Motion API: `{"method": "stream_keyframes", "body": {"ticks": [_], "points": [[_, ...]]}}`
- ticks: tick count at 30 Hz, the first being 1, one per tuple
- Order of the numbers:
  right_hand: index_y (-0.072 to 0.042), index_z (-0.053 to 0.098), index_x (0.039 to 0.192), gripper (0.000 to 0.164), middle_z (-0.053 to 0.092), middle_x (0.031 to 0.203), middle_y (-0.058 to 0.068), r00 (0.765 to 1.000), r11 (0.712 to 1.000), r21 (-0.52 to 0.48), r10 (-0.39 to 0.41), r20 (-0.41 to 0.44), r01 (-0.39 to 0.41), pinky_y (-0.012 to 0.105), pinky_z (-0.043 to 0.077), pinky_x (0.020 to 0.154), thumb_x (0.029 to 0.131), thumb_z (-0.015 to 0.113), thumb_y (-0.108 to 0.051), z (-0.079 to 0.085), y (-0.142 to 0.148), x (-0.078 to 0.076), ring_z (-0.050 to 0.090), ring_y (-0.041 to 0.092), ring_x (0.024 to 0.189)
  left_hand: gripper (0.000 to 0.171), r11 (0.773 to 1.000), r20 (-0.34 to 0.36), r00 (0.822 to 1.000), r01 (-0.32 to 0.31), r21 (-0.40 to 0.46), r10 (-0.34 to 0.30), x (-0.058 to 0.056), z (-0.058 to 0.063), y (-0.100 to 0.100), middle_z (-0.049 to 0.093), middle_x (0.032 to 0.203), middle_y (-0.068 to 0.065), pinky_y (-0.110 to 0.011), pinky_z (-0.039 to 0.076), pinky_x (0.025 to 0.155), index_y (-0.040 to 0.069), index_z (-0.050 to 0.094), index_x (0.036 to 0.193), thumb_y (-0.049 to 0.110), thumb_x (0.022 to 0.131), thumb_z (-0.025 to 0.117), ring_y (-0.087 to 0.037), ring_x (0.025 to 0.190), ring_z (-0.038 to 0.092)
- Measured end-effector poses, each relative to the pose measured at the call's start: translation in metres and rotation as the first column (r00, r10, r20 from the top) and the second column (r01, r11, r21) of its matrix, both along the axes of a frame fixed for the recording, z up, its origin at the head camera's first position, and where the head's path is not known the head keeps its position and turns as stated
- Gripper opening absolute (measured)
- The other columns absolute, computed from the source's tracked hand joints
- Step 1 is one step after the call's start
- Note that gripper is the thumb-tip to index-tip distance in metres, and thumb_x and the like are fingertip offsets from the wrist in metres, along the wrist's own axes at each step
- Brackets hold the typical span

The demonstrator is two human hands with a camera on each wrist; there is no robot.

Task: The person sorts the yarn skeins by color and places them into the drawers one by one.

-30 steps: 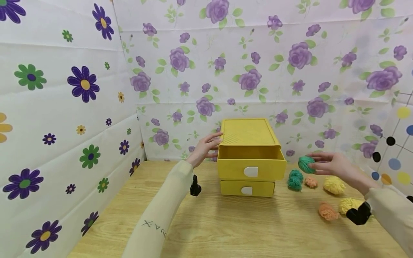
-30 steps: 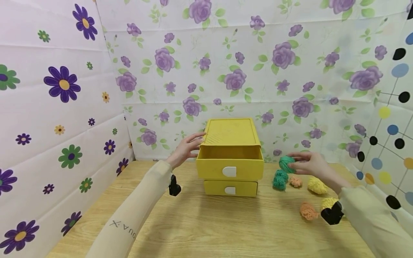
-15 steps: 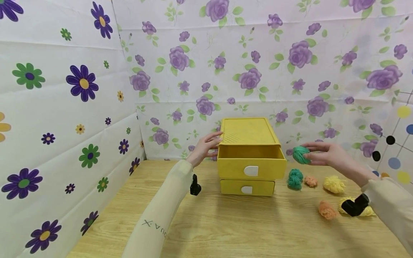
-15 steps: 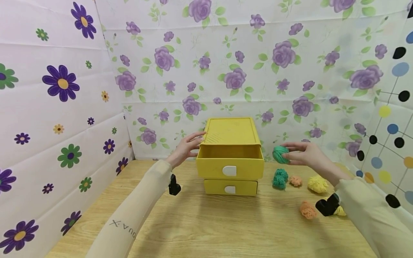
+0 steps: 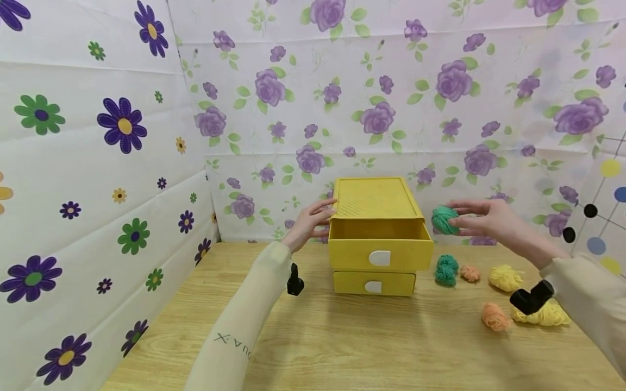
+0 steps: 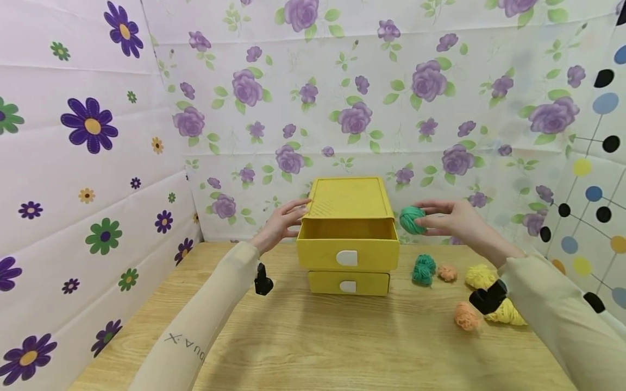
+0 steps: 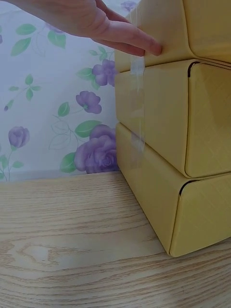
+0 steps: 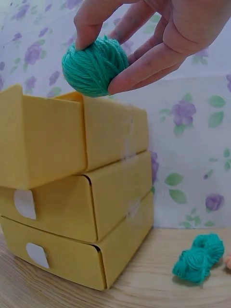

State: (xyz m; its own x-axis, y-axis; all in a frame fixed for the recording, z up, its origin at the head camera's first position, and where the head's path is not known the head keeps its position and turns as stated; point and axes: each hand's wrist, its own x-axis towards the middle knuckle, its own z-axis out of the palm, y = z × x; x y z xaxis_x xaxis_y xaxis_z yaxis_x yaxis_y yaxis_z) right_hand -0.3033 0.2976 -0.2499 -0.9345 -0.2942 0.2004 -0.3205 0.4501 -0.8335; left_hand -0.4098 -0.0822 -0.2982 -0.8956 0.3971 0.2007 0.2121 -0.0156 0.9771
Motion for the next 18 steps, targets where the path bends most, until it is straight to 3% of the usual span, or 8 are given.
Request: {"method": "stream_keyframes", "body": {"ticks": [4,13,18], "points": [[-0.003,0.043,0.134,0.057,0.044,0.128,0.022,1.0,1.0,-0.009,0.027,-0.005,-0.027,0.036,0.047,0.078,0.087,0.062,-0.028,0.008,-0.008,0.0,0.059,0.024,0.095,0.043,1.0,-0.004,1.0,0.002,0.0,-0.002,0.0,0.0,0.0,0.048,0.117,-0.013,-0.042,0.047,0.078,0.019,0.047,0.134,0.025,0.092,0.056,-0.032,0.102,0.052],[0.0,0.045,0.132,0.057,0.043,0.125,0.025,0.997,0.995,-0.07,0.072,-0.012,-0.073,0.036,0.048,0.076,0.085,0.066,-0.023,0.018,-0.038,-0.003,0.06,0.023,0.092,0.043,1.0,0.006,1.0,-0.001,-0.002,0.001,0.0,0.0,0.0,0.047,0.121,-0.012,-0.043,0.047,0.079,0.02,0.046,0.134,0.025,0.092,0.056,-0.031,0.104,0.051],[-0.003,0.047,0.131,0.055,0.047,0.123,0.022,0.996,0.995,-0.029,0.089,-0.028,-0.09,0.039,0.049,0.073,0.084,0.067,-0.026,0.023,-0.051,-0.005,0.06,0.025,0.092,0.043,1.0,0.008,1.0,0.004,0.004,-0.004,0.0,0.0,0.0,0.047,0.121,-0.012,-0.043,0.046,0.08,0.02,0.047,0.134,0.025,0.092,0.055,-0.033,0.106,0.049]]}}
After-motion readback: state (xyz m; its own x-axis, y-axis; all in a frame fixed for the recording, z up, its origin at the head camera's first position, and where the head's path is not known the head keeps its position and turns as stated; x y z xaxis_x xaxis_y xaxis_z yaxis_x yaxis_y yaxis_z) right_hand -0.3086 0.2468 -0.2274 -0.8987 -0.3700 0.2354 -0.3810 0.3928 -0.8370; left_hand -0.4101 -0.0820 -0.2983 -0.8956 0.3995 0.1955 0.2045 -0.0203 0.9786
